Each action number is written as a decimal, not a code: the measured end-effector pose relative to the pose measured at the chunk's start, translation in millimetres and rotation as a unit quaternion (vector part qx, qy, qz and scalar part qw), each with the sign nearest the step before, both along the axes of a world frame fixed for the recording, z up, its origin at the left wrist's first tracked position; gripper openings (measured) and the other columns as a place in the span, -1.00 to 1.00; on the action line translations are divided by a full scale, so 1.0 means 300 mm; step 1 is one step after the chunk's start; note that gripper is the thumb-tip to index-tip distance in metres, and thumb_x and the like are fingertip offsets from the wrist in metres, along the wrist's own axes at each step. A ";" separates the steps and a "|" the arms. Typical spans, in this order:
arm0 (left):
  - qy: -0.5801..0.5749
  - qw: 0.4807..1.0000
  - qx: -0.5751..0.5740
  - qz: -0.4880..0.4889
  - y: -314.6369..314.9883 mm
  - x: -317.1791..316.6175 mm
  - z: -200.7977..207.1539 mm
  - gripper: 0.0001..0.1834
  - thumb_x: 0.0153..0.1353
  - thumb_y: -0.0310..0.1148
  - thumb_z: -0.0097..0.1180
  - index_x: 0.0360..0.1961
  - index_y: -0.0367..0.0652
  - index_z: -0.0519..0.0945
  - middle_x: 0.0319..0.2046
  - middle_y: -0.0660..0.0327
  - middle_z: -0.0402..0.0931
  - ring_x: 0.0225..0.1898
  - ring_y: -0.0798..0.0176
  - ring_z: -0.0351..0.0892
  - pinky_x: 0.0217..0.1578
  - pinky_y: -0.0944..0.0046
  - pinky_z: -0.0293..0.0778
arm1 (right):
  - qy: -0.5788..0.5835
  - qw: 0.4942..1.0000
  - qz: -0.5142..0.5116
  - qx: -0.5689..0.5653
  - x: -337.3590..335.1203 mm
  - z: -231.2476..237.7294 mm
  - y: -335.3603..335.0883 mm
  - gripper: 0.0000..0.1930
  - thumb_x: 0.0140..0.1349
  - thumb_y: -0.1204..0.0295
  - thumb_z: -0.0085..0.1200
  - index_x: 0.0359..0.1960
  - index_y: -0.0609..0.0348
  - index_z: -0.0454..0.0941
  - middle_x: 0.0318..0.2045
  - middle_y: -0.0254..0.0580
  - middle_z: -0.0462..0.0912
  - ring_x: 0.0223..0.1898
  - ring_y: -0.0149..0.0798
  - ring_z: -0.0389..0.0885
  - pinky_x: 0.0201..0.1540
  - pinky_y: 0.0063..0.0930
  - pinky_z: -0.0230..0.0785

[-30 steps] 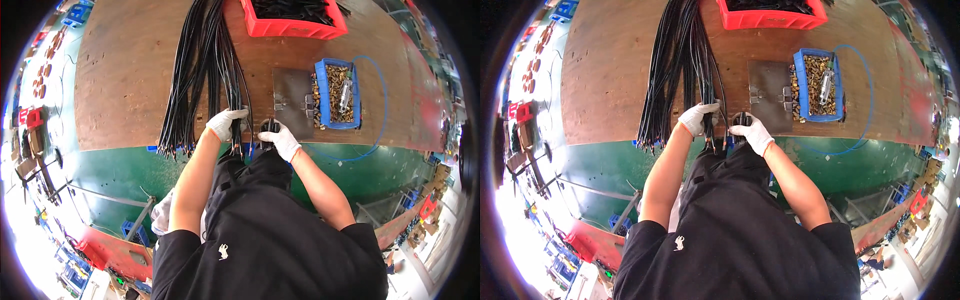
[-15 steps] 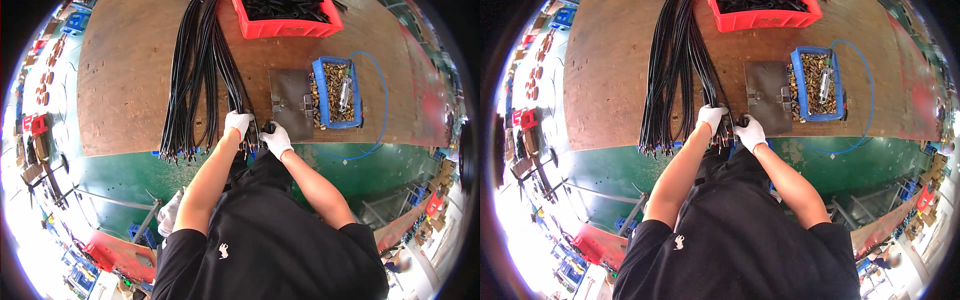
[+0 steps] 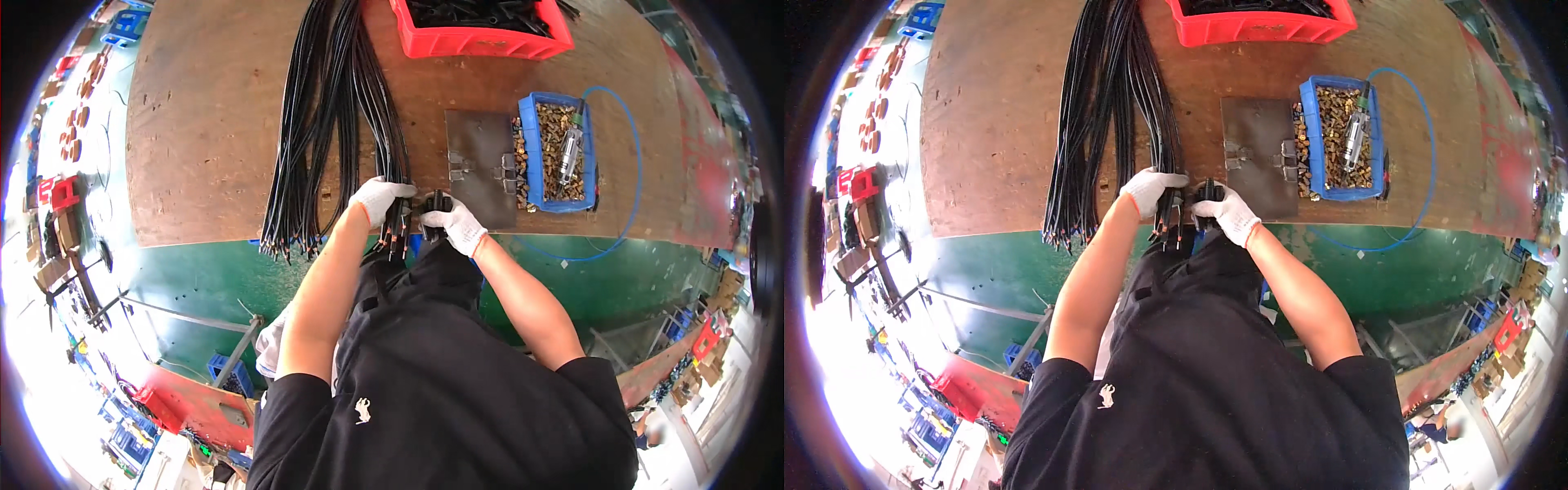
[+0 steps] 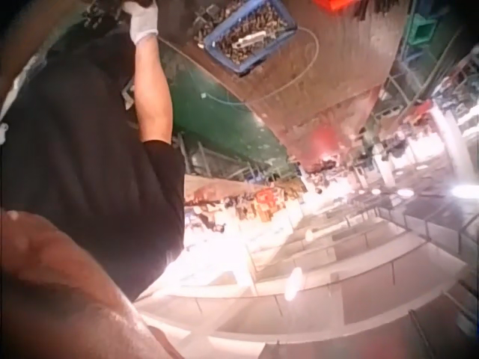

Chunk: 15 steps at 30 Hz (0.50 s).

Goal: Sorting and assembling electrical cable harnesses with plastic connectors at a workbench.

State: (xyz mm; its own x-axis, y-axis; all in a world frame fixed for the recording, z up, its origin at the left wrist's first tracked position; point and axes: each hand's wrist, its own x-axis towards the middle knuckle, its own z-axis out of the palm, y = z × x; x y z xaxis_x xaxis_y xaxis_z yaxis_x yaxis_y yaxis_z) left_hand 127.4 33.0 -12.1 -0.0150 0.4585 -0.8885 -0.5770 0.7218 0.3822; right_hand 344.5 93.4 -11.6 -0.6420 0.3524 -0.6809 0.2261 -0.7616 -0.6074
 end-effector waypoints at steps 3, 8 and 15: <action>-0.061 0.997 0.054 0.013 -0.016 -0.013 0.042 -0.86 0.32 -0.40 0.35 -0.16 -0.18 0.66 -0.39 0.23 0.61 -0.51 0.27 0.60 -0.43 0.20 0.66 | -0.027 0.989 0.047 0.134 0.052 0.012 -0.013 -0.62 0.17 0.44 0.42 0.03 0.20 0.64 -0.16 -0.27 0.73 -0.16 -0.36 0.69 -0.01 -0.39 0.57; -0.089 0.980 0.113 0.140 -0.076 0.017 -0.016 -0.87 0.36 -0.38 0.33 -0.14 -0.14 0.66 -0.35 0.25 0.63 -0.45 0.33 0.63 -0.41 0.25 0.63 | -0.018 0.994 0.059 0.086 0.164 0.103 -0.043 -0.50 0.11 0.42 0.48 0.09 0.17 0.60 -0.12 -0.30 0.71 -0.03 -0.40 0.65 0.04 -0.40 0.57; -0.118 0.973 0.120 0.158 -0.071 0.038 -0.005 -0.87 0.39 -0.40 0.29 -0.11 -0.16 0.64 -0.33 0.26 0.64 -0.40 0.31 0.64 -0.33 0.23 0.68 | -0.045 0.990 0.065 0.115 0.260 0.161 -0.114 -0.50 0.10 0.43 0.51 0.09 0.13 0.61 -0.07 -0.35 0.67 -0.01 -0.40 0.60 0.13 -0.40 0.52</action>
